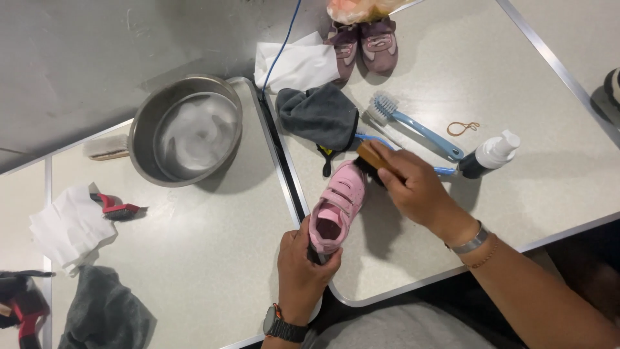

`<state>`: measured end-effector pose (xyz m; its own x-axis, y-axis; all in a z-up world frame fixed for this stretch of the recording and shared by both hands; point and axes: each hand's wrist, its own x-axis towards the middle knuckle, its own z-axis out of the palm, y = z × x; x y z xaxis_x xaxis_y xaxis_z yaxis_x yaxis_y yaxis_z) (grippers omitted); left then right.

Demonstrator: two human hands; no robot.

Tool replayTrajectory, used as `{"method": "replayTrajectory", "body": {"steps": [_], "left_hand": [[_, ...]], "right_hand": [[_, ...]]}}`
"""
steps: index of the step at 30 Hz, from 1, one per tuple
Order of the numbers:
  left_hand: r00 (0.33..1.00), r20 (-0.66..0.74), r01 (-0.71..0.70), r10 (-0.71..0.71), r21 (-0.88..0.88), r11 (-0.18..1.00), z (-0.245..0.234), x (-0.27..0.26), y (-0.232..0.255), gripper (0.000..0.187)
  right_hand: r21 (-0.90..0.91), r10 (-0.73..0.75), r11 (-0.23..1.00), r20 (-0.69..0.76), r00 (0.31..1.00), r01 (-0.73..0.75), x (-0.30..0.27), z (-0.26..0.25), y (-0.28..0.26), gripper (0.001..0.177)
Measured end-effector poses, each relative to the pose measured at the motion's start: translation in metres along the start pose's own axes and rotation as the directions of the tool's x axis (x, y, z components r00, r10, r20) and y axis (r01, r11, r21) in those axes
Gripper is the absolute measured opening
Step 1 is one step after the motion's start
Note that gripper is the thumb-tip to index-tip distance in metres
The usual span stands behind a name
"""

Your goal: A person is cleaning a small pink shoe using a wooden-handled brush on a service counter.

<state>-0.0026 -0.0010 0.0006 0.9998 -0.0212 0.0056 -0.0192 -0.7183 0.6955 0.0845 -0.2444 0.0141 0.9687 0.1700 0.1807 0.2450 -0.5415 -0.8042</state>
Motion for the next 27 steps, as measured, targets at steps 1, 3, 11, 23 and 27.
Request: {"method": "replayTrajectory", "body": {"steps": [1,3,11,23,27], "left_hand": [[1.000,-0.005,0.001,-0.001,0.002,1.000,0.001,0.001,-0.002,0.072],[1.000,-0.012,-0.011,0.011,0.002,1.000,0.004,-0.001,-0.007,0.074],[0.997,-0.045,-0.059,0.060,0.021,0.998,0.005,0.000,-0.008,0.070],[0.999,-0.037,-0.014,0.014,0.005,1.000,0.007,-0.003,-0.011,0.076],[1.000,-0.021,-0.021,0.021,0.008,1.000,0.002,0.001,-0.005,0.068]], "right_hand": [[0.002,-0.005,1.000,0.001,1.000,0.005,-0.006,0.005,0.000,0.055],[-0.051,0.054,0.997,0.094,0.994,-0.049,-0.023,0.014,0.002,0.059],[0.081,0.289,0.948,0.186,0.939,-0.307,-0.038,-0.005,-0.014,0.050],[-0.022,0.199,0.980,0.058,0.978,-0.198,-0.043,0.027,-0.004,0.056],[0.201,0.428,0.844,0.309,0.849,-0.498,-0.046,0.007,-0.009,0.039]]}}
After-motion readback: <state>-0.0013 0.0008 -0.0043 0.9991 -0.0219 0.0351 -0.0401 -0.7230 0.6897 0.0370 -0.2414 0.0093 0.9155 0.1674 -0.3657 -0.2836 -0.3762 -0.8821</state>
